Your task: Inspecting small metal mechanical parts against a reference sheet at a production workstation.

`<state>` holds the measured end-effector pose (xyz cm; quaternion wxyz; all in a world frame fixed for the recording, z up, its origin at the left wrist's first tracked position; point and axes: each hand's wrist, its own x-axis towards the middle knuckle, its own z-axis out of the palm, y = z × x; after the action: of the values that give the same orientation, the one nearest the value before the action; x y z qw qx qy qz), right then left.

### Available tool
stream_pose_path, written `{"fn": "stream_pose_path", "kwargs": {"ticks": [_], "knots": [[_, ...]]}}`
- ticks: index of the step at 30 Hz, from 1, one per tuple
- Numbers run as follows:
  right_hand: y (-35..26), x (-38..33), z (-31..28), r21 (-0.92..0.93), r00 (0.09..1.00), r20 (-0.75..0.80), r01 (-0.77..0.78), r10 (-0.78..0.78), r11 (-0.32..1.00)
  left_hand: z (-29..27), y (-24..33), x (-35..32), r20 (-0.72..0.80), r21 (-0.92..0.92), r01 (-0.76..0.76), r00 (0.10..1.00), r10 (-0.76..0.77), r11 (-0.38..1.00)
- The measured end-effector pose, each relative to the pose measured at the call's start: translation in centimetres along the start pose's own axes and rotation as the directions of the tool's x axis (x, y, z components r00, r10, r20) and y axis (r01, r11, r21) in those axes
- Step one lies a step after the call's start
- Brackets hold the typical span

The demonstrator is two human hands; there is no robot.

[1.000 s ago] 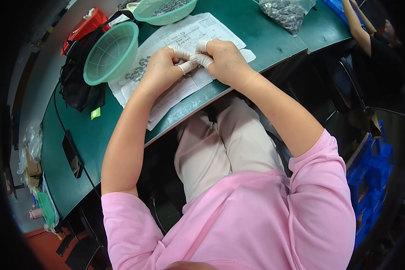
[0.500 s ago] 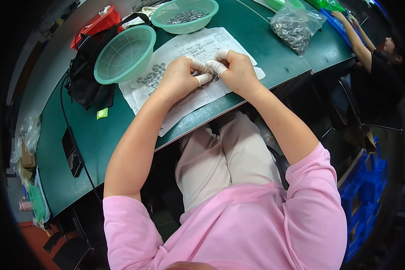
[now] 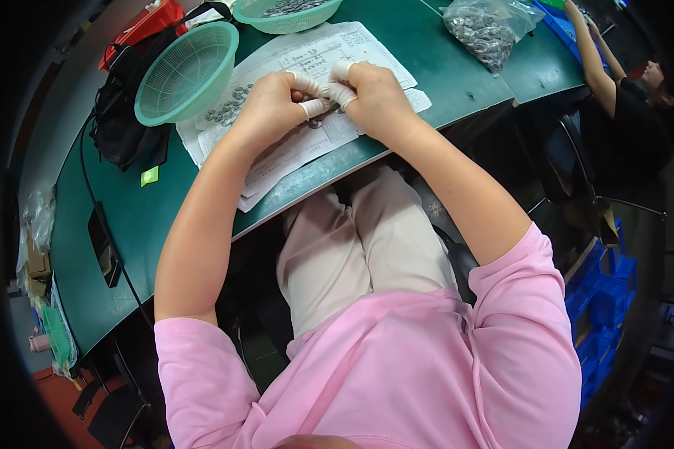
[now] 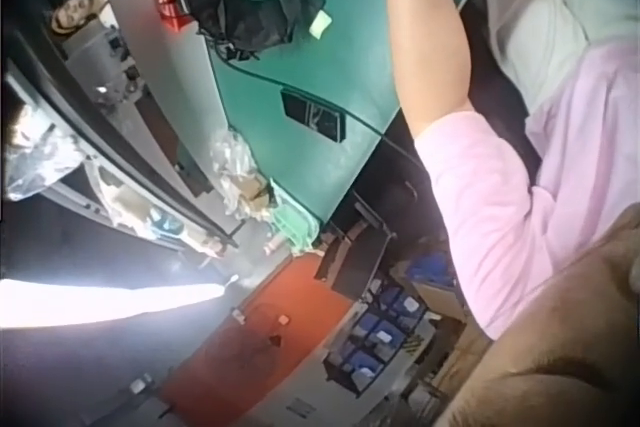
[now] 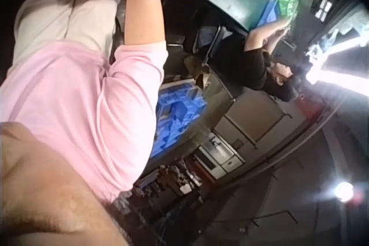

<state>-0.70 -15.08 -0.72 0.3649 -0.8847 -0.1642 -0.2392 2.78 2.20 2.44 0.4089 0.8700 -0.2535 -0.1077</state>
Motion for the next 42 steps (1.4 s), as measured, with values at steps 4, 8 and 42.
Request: {"fn": "stream_pose_path", "kwargs": {"ticks": [4, 8, 42], "knots": [[-0.3, 0.0, -0.1, 0.008, 0.998, 0.035, -0.048, 0.048, 0.999, 0.3, 0.4, -0.4, -0.004, -0.044, 0.019, 1.0, -0.02, 0.999], [-0.6, -0.6, 0.0, -0.041, 0.999, -0.015, -0.051, 0.05, 0.998, 0.7, 0.3, -0.4, -0.053, 0.055, -0.035, 0.998, 0.038, 0.998], [-0.8, -0.7, -1.1, 0.288, 0.983, 0.008, -0.179, 0.185, 0.941, -2.3, -0.5, 0.0, 0.141, -0.144, 0.028, 0.99, -0.008, 0.989]]}}
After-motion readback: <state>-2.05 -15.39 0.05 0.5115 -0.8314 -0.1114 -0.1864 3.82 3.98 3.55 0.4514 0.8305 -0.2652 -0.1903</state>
